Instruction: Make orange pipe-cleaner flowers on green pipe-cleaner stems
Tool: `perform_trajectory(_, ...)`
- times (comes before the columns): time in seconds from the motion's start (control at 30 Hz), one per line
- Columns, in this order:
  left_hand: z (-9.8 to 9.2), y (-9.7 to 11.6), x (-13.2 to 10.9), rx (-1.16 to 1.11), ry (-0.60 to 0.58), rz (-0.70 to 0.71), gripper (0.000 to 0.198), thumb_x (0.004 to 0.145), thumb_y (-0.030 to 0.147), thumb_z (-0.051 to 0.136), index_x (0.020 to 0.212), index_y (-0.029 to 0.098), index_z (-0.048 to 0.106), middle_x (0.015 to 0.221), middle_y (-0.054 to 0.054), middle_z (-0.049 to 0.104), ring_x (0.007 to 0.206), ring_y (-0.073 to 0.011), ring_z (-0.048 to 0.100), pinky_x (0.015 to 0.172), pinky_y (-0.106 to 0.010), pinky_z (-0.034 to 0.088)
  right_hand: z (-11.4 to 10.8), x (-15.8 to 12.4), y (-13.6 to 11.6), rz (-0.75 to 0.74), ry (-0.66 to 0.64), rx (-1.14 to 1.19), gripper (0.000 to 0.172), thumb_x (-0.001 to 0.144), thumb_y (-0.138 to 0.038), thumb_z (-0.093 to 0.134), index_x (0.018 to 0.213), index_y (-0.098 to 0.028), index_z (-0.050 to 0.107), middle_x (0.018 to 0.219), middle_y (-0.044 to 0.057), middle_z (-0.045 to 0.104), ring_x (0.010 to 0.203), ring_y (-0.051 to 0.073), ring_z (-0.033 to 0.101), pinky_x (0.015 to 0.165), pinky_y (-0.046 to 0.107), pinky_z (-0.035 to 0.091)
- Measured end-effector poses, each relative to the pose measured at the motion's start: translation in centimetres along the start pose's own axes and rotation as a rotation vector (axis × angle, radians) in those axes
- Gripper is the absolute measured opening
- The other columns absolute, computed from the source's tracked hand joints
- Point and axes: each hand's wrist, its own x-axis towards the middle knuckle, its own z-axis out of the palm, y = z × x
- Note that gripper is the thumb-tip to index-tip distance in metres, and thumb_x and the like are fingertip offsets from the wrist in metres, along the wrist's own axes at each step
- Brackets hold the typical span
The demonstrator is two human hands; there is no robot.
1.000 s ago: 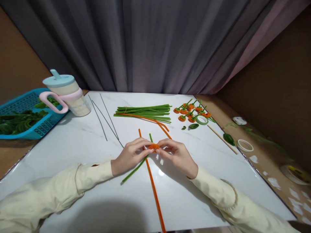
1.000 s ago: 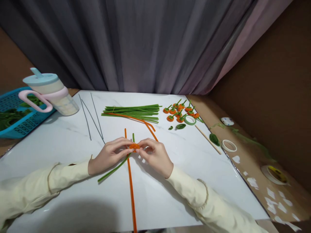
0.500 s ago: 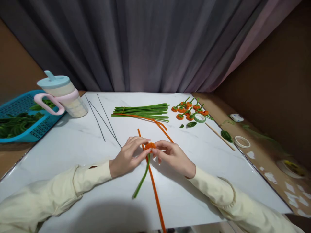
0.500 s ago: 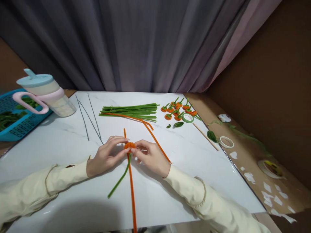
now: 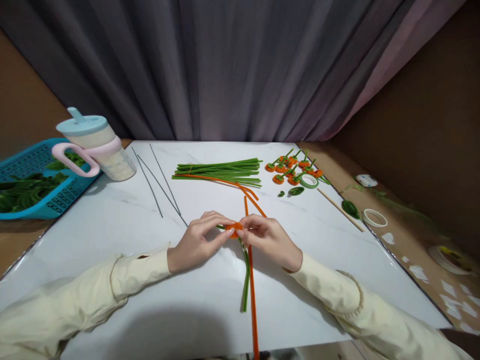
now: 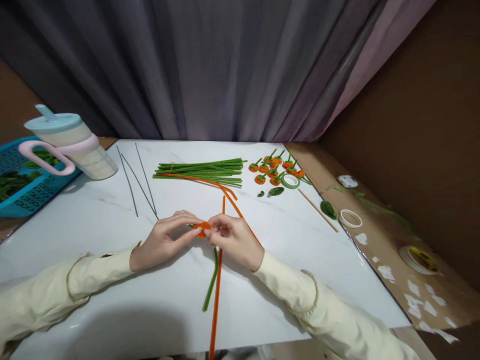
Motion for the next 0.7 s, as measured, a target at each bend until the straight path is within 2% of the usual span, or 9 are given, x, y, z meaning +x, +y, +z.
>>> perform_trajectory(0.13,0.03,-0.22,0.00,-0.024,0.000,-0.078,0.014,0.084,0.018,0.057,0.095,0.017,0.065,0.088,-0.007,0.068,0.083,-0.0180,0.061,0.076,-0.034,0.048,-0.27,0.17,0.35,-0.020,-0.017,-0.040,0.016,0.078,-0.033,0.059,0.080,-0.017,0.058,0.071,0.000,0.058,0.060,0.011,0.055,0.059,0.026,0.049)
perform_trajectory(0.27,0.22,-0.62,-0.14,-0.020,0.017,-0.067,0.014,0.084,0.019,0.057,0.094,0.018,0.067,0.090,-0.007,0.069,0.084,-0.0180,0.061,0.077,-0.034,0.048,-0.29,0.21,0.63,-0.095,0.065,-0.186,0.017,0.079,-0.032,0.059,0.087,-0.017,0.060,0.080,0.004,0.062,0.074,0.014,0.059,0.067,0.027,0.051)
perform_trajectory(0.5,0.27,-0.41,-0.38,0.018,0.031,-0.168,0.017,0.085,0.021,0.056,0.101,0.018,0.061,0.091,-0.005,0.067,0.082,-0.0151,0.062,0.075,-0.030,0.049,0.00,0.09,0.50,-0.101,0.101,-0.231,0.018,0.080,-0.030,0.057,0.089,-0.016,0.063,0.085,0.006,0.066,0.075,0.015,0.061,0.065,0.026,0.051)
perform_trajectory(0.6,0.26,-0.36,-0.38,0.022,0.015,-0.141,0.011,0.086,0.020,0.055,0.094,0.016,0.062,0.088,-0.005,0.066,0.082,-0.0153,0.061,0.074,-0.030,0.049,0.08,0.15,0.51,-0.084,0.082,-0.228,0.018,0.080,-0.030,0.056,0.088,-0.016,0.064,0.084,0.006,0.065,0.076,0.015,0.060,0.065,0.026,0.050)
perform_trajectory(0.7,0.25,-0.43,-0.39,0.024,0.020,-0.106,0.012,0.086,0.019,0.055,0.094,0.016,0.062,0.088,-0.006,0.066,0.082,-0.0161,0.060,0.074,-0.031,0.048,0.11,0.26,0.60,-0.048,0.056,-0.203,0.019,0.081,-0.031,0.056,0.087,-0.015,0.064,0.083,0.005,0.064,0.075,0.015,0.060,0.066,0.027,0.051)
